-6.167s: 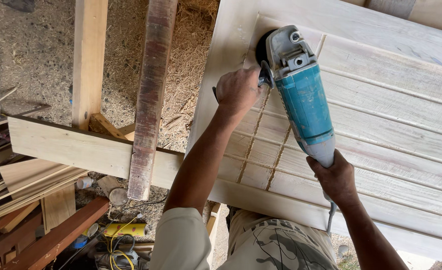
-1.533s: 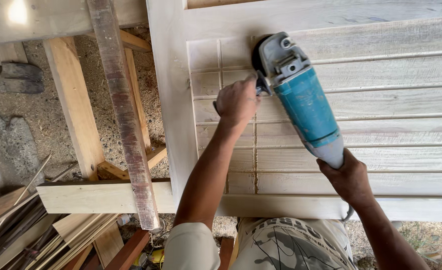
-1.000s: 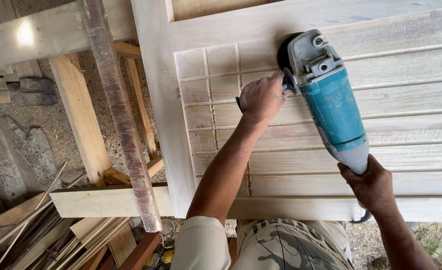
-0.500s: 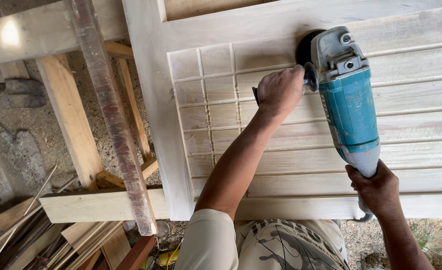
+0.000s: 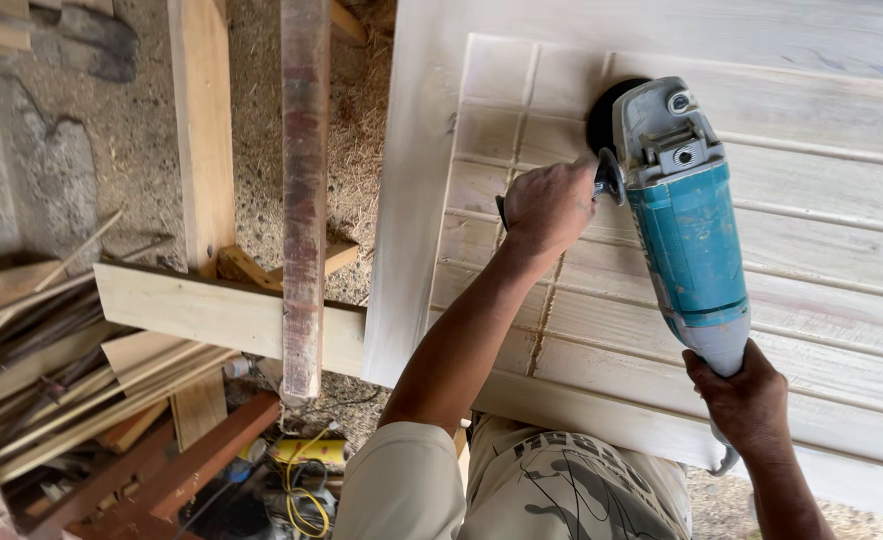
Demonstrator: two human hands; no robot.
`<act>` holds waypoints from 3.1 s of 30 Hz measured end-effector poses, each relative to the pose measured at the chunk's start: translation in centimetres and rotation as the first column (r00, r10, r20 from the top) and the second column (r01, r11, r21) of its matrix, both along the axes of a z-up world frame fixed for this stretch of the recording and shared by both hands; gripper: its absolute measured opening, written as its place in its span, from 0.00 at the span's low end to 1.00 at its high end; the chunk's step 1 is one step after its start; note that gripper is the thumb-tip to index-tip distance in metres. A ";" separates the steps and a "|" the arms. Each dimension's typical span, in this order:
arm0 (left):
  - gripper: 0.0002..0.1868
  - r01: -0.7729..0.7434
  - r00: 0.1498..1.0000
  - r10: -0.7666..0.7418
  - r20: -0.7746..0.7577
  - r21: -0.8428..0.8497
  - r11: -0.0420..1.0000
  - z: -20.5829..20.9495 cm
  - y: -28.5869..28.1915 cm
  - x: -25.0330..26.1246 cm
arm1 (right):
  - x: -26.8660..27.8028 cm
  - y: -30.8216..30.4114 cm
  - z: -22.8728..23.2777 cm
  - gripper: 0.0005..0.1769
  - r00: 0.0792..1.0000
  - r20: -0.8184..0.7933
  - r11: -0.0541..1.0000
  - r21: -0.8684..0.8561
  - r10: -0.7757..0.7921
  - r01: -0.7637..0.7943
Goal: The person sands the surface of a wooden door using a power sander, moving the tool across the recessed panels and flat sections.
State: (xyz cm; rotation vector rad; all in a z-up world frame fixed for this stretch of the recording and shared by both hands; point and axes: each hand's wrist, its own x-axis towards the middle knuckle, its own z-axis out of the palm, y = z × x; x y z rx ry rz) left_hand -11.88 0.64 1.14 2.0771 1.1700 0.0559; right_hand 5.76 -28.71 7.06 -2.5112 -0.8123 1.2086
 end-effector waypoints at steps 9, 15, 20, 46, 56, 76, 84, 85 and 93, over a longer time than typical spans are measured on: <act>0.04 -0.110 0.992 0.112 -0.064 0.029 0.993 -0.9 -1.9 -7.1 | -3.9 1.4 0.3 0.15 0.994 -0.030 0.994 0.017 0.109 -0.109; 0.07 -0.169 0.982 0.173 -0.075 0.057 0.984 -0.6 -2.0 -10.2 | -5.6 2.6 0.2 0.15 0.981 -0.001 0.981 0.002 0.195 -0.195; 0.10 -0.186 0.977 0.189 -0.096 0.044 0.982 -0.5 -2.1 -11.2 | -6.0 3.0 0.1 0.16 0.978 0.000 0.977 -0.034 0.210 -0.209; 0.04 -0.163 0.986 0.160 0.052 0.066 0.984 -1.3 -6.8 -7.3 | -4.6 -2.1 0.0 0.32 0.977 0.148 0.988 -0.008 0.152 -0.152; 0.08 -0.172 0.985 0.172 0.015 0.035 0.984 -0.8 -3.8 -10.2 | -6.4 2.1 0.3 0.32 0.988 0.062 0.987 -0.087 0.143 -0.137; 0.09 -0.246 0.966 0.249 -0.064 0.043 0.968 -1.1 0.0 -14.1 | -8.1 7.5 -0.6 0.32 0.938 0.097 0.942 0.004 0.334 -0.336; 0.06 -0.298 0.953 0.299 -0.045 0.033 0.954 -0.5 -1.8 -14.9 | -7.9 6.6 -0.3 0.33 0.929 0.093 0.933 -0.009 0.358 -0.359; 0.05 -0.300 0.952 0.302 -0.045 0.047 0.953 -0.5 -2.2 -15.0 | -7.9 6.3 -0.3 0.33 0.924 0.106 0.930 -0.010 0.366 -0.367; 0.06 -0.297 0.953 0.300 -0.049 0.068 0.953 -0.6 -2.2 -14.5 | -7.7 5.6 -0.7 0.32 0.928 0.109 0.933 0.016 0.355 -0.359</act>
